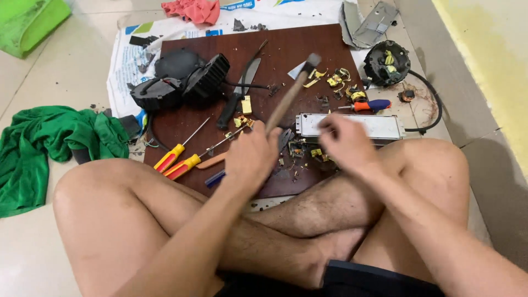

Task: Disassembling an electronic device by removing wires and small components using various hand tools.

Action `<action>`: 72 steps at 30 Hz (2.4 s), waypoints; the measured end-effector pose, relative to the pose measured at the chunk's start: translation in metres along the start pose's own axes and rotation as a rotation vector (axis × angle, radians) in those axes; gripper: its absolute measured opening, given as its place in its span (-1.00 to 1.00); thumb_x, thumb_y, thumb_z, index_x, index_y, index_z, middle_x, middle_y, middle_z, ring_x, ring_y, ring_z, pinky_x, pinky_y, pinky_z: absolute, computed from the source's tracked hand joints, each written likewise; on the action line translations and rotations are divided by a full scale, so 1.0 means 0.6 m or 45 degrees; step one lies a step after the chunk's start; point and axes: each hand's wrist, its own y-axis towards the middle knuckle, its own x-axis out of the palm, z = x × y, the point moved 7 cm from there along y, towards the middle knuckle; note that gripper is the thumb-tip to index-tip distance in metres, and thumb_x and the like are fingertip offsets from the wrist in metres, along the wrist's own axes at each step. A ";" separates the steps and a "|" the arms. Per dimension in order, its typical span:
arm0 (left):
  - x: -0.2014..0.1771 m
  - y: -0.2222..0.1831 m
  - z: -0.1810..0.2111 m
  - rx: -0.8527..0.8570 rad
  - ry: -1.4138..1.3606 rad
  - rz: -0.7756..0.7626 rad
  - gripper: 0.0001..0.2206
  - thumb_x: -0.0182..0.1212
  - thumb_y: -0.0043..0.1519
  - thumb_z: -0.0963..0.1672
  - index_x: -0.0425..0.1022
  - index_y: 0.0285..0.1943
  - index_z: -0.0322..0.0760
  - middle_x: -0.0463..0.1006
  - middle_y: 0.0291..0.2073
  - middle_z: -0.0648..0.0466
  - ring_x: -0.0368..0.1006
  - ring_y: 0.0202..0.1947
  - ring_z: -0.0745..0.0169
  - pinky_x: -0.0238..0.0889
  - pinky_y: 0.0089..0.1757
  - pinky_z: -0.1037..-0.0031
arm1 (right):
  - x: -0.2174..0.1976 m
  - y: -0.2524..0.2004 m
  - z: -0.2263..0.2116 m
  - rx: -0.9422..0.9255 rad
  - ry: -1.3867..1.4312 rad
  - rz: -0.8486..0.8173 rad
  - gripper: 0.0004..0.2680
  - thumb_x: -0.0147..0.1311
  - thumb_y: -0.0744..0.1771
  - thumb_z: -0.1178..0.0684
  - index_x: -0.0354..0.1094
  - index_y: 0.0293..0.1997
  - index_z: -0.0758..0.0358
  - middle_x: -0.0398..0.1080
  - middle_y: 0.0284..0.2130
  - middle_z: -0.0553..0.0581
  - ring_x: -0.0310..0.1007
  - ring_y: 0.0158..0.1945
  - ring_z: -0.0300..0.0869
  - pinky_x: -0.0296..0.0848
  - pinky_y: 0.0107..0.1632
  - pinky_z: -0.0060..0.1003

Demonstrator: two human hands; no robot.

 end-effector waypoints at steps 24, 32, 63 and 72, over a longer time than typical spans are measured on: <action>0.064 0.053 -0.138 0.130 0.394 0.304 -0.62 0.32 0.21 0.06 0.48 0.08 -0.16 0.42 -0.02 -0.01 0.34 0.16 -0.08 0.38 0.01 0.00 | 0.400 -0.081 -0.161 -0.152 -0.404 -0.827 -0.76 -0.01 0.33 -0.11 0.59 -0.11 0.11 0.63 -0.23 0.15 0.67 -0.08 0.09 0.68 -0.09 -0.04; -0.004 0.034 -0.130 0.063 -0.073 0.273 -0.71 0.21 0.28 0.01 0.48 0.05 -0.17 0.45 -0.04 -0.04 0.42 0.12 -0.18 0.45 -0.03 -0.06 | 0.265 -0.127 -0.232 -0.234 0.035 -0.597 -0.82 0.04 0.37 0.00 0.50 0.03 0.10 0.61 -0.13 0.26 0.62 -0.05 0.22 0.62 0.01 0.17; 0.075 -0.008 0.117 -0.061 -1.690 -0.318 -0.42 0.50 0.10 -0.08 0.51 0.25 -0.58 0.65 -0.19 -0.22 0.69 -0.38 0.05 0.62 -0.24 0.41 | -0.025 -0.041 -0.008 0.250 0.752 0.055 -0.78 -0.18 0.50 0.05 0.40 -0.07 0.37 0.34 -0.54 0.21 0.37 -0.54 -0.15 0.49 -0.45 -0.21; 0.078 -0.003 0.124 0.023 -1.572 -0.402 -0.55 0.34 0.25 -0.12 0.48 0.18 -0.72 0.66 -0.19 -0.30 0.67 -0.31 0.10 0.61 -0.14 0.36 | -0.030 -0.054 -0.015 0.345 0.741 -0.017 -0.74 -0.21 0.51 0.02 0.39 -0.06 0.43 0.34 -0.54 0.22 0.23 -0.55 -0.18 0.33 -0.49 -0.29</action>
